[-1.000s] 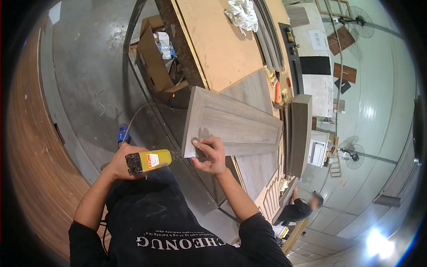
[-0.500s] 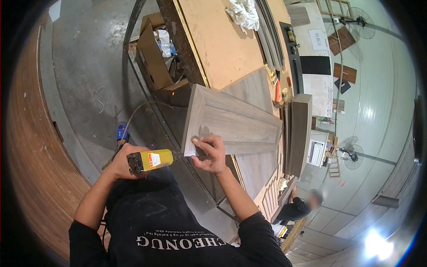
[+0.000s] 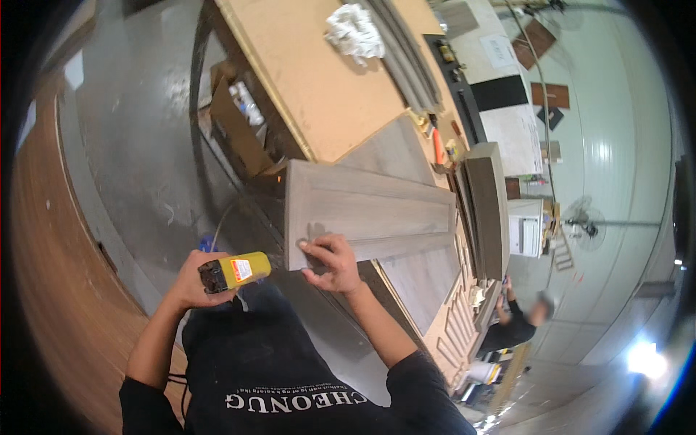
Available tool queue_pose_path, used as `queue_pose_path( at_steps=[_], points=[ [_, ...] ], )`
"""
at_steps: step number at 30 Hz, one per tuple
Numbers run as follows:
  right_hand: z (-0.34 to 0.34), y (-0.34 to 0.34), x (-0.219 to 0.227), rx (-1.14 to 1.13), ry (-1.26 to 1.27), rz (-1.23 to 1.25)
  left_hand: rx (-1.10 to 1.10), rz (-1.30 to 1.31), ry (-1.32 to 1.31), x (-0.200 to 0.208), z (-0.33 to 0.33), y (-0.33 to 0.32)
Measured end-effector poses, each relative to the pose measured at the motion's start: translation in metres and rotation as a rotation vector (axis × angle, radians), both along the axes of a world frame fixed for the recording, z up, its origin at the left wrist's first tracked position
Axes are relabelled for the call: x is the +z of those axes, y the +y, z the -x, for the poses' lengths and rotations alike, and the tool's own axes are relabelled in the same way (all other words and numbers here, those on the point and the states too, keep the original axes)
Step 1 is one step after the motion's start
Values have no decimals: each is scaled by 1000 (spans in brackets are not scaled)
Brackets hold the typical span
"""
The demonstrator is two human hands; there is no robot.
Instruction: Assembling and finishing wooden furniture panels by applying adhesive and using a pneumatic nail gun and hammer.
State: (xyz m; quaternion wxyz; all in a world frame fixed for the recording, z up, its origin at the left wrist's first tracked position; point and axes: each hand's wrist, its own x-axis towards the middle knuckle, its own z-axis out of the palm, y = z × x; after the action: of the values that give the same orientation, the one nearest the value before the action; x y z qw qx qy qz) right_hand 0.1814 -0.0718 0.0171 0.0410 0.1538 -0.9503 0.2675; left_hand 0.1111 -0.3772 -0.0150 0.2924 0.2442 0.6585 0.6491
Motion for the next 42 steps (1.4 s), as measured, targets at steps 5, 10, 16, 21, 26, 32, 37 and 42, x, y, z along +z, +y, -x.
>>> queue_pose_path(
  at_steps=[5,10,16,21,26,32,37,42],
  points=[
    [-21,-6,-1,-134,33,49,203,202,656,74,89,41],
    [-30,-20,-7,-260,112,148,216,565,1130,84,201,158],
    [-62,4,-12,-987,201,-24,167,521,1395,30,236,227],
    [-101,62,-36,-1347,147,50,-1,440,799,20,125,188],
    [-91,57,-18,-1390,-80,485,203,173,515,-26,76,150],
    [-113,59,-25,-1408,-50,426,157,100,174,-19,2,118],
    [-140,66,-32,-1393,34,390,283,31,10,-25,-54,113],
    [-190,91,-17,-1422,-36,428,262,-103,-133,-34,-143,127]
  ],
)
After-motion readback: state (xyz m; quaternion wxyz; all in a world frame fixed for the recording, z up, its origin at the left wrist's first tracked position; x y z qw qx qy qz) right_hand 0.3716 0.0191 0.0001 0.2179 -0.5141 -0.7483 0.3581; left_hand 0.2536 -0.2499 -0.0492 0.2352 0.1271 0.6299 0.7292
